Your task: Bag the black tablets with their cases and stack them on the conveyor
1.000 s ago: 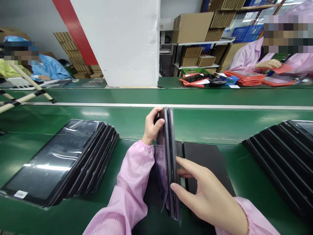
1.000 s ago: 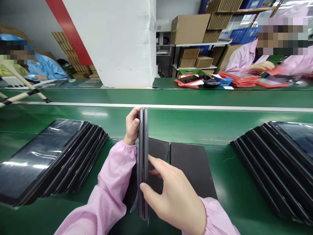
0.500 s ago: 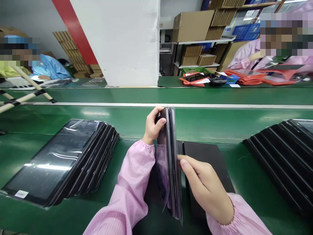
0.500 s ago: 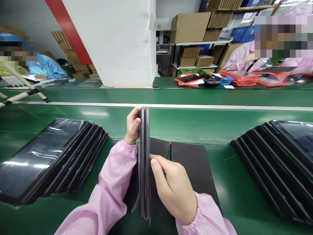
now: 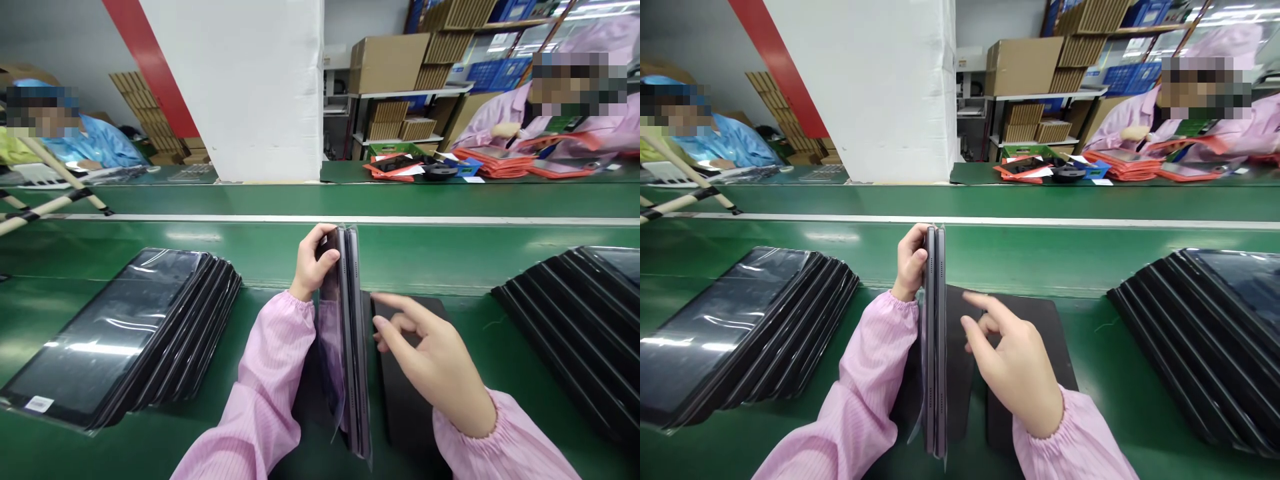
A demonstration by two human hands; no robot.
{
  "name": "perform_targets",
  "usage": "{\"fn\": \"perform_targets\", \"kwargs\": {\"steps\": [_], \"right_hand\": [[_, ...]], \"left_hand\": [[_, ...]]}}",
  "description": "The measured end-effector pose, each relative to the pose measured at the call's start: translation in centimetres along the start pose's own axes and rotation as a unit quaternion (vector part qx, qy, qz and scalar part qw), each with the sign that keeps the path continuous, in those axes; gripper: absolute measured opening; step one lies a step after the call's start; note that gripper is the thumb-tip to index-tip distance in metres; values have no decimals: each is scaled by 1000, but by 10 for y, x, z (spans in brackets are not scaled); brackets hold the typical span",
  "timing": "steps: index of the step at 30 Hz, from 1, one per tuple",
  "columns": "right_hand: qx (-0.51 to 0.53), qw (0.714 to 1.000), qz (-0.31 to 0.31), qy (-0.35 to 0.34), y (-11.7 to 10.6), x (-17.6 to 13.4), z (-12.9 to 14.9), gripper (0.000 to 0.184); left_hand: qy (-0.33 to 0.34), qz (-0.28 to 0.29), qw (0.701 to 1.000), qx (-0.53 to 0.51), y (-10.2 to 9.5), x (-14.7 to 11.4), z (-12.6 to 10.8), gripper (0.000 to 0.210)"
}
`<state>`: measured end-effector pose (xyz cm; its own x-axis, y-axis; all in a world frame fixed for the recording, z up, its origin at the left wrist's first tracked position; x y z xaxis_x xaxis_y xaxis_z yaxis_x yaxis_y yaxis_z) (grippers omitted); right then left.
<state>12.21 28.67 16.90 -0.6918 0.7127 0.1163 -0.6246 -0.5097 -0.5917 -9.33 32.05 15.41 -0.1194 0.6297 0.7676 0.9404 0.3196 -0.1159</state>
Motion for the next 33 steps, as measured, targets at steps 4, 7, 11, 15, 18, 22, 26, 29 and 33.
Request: {"fn": "perform_targets", "kwargs": {"steps": [4, 7, 11, 15, 18, 22, 26, 29, 33], "right_hand": [[37, 999, 8, -7, -1, -3, 4, 36], [45, 996, 46, -57, 2, -5, 11, 37], [76, 988, 92, -100, 7, -7, 16, 47], [85, 985, 101, -112, 10, -9, 17, 48], [77, 983, 101, -135, 9, -11, 19, 48], [70, 980, 106, -152, 7, -13, 22, 49], [71, 978, 112, -159, 6, -14, 24, 50], [67, 977, 115, -164, 5, -16, 25, 51], [67, 977, 119, -166, 4, -17, 25, 54]], "left_hand": [[2, 4, 1000, -5, 1, 0, -2, 55], [1, 4, 1000, -2, 2, 0, -4, 58], [9, 14, 1000, -4, 5, -2, -8, 62], [14, 22, 1000, -1, 6, -4, -12, 65], [21, 27, 999, -3, 7, -4, -16, 63], [24, 29, 999, 5, 8, -5, -21, 63], [20, 26, 999, 2, 8, -6, -24, 62], [23, 26, 999, -8, 9, -7, -27, 57], [23, 30, 999, 1, 10, -7, -31, 58]]}}
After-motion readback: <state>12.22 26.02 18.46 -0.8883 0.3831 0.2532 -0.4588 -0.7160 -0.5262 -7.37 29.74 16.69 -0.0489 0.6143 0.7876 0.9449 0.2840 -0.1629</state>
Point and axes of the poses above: each hand's wrist, its own x-axis towards the middle knuckle, its own y-axis out of the palm, z = x × y, the point moved 4 cm from there along x, towards the middle knuckle, and after that the axes turned 11 degrees about z, right-handed, at the moved point
